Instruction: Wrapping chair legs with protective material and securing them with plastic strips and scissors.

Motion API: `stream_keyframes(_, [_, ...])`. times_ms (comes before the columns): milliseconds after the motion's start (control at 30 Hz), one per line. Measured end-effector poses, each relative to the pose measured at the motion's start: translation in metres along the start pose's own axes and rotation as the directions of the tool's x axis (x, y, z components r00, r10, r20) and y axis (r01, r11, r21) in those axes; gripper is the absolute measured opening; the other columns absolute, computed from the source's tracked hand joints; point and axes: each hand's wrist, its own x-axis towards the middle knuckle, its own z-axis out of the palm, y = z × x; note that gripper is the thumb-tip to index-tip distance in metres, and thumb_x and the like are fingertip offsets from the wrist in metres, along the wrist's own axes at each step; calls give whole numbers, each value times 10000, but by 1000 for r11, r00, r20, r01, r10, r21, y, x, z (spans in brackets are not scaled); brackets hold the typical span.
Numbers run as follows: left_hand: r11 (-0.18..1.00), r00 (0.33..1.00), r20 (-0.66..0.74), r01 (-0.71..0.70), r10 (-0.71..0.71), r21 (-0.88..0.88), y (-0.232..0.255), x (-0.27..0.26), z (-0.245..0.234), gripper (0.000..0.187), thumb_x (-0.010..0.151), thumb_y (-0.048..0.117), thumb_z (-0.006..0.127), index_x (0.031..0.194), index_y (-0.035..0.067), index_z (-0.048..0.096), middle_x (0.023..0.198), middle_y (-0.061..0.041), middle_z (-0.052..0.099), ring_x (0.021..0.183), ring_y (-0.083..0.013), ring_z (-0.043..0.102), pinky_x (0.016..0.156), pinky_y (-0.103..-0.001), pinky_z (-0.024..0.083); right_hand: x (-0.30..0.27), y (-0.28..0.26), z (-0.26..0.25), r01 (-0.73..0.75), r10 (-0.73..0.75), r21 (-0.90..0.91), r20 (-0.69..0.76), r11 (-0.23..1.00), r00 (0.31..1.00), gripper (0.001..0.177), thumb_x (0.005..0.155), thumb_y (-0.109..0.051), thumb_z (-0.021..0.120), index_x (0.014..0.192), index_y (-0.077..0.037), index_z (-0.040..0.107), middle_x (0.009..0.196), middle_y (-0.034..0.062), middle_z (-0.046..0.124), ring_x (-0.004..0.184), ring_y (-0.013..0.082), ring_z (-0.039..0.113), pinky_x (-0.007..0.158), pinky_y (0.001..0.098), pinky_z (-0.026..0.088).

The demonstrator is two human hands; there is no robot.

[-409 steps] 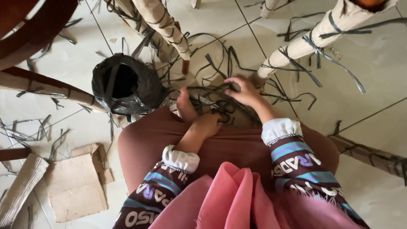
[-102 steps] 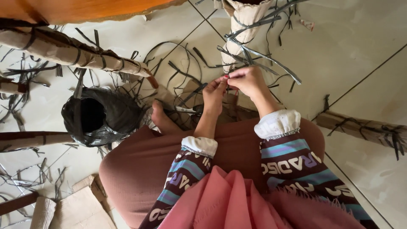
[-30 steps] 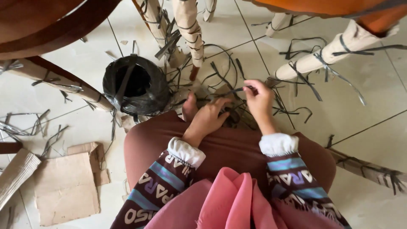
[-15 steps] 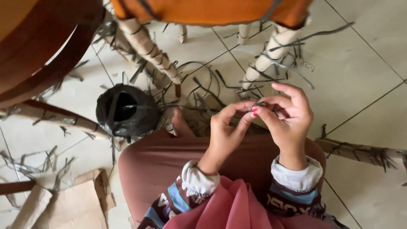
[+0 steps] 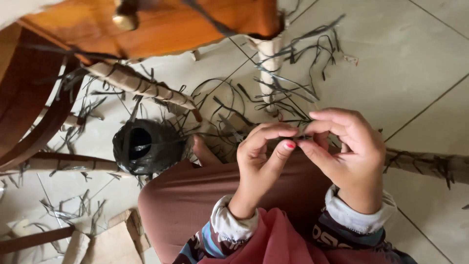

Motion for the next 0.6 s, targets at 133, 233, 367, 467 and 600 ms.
stream_keyframes(133, [992, 998, 29, -52, 49, 114, 15, 7, 17, 234, 839, 67, 808, 1051, 48, 712, 1115, -93, 708, 1037, -213, 687, 965, -320, 573, 4, -4, -13, 53, -55, -99, -18, 994, 998, 446, 801, 110, 780, 1202, 60, 593, 914, 100, 711, 662, 123, 554, 621, 222, 468])
stream_keyframes(233, [992, 1000, 18, -7, 5, 123, 18, 10, 23, 223, 808, 17, 790, 1018, 9, 715, 1075, -92, 728, 1014, -209, 691, 952, -308, 568, 3, -9, -20, 96, -100, -145, -22, 985, 995, 434, 797, 144, 748, 1193, 83, 585, 886, 116, 715, 651, 138, 565, 609, 228, 466])
stream_keyframes(367, [995, 995, 25, 96, -96, 5, 17, 9, 27, 133, 923, -5, 719, 1049, -30, 680, 1041, -110, 730, 914, -159, 679, 855, -247, 564, -2, -14, -28, 75, -91, -291, -43, 954, 995, 417, 774, 103, 823, 1155, 72, 656, 932, 118, 718, 695, 166, 605, 649, 266, 497])
stream_keyframes(467, [987, 990, 44, 137, -134, -80, 11, 6, 28, 135, 963, 0, 686, 1087, -35, 646, 1053, -112, 713, 925, -146, 670, 867, -238, 562, -5, -13, -32, 20, -35, -246, -56, 969, 998, 422, 765, 57, 867, 1132, 64, 658, 939, 117, 728, 720, 144, 635, 613, 228, 443])
stream_keyframes(600, [986, 989, 22, 146, -145, -82, 11, 4, 28, 153, 976, -21, 681, 1114, -20, 614, 1026, -69, 680, 808, -76, 590, 716, -185, 491, -8, -9, -34, -2, -8, -153, -65, 988, 998, 384, 790, 68, 845, 1116, 85, 643, 997, 144, 727, 811, 173, 680, 723, 241, 518])
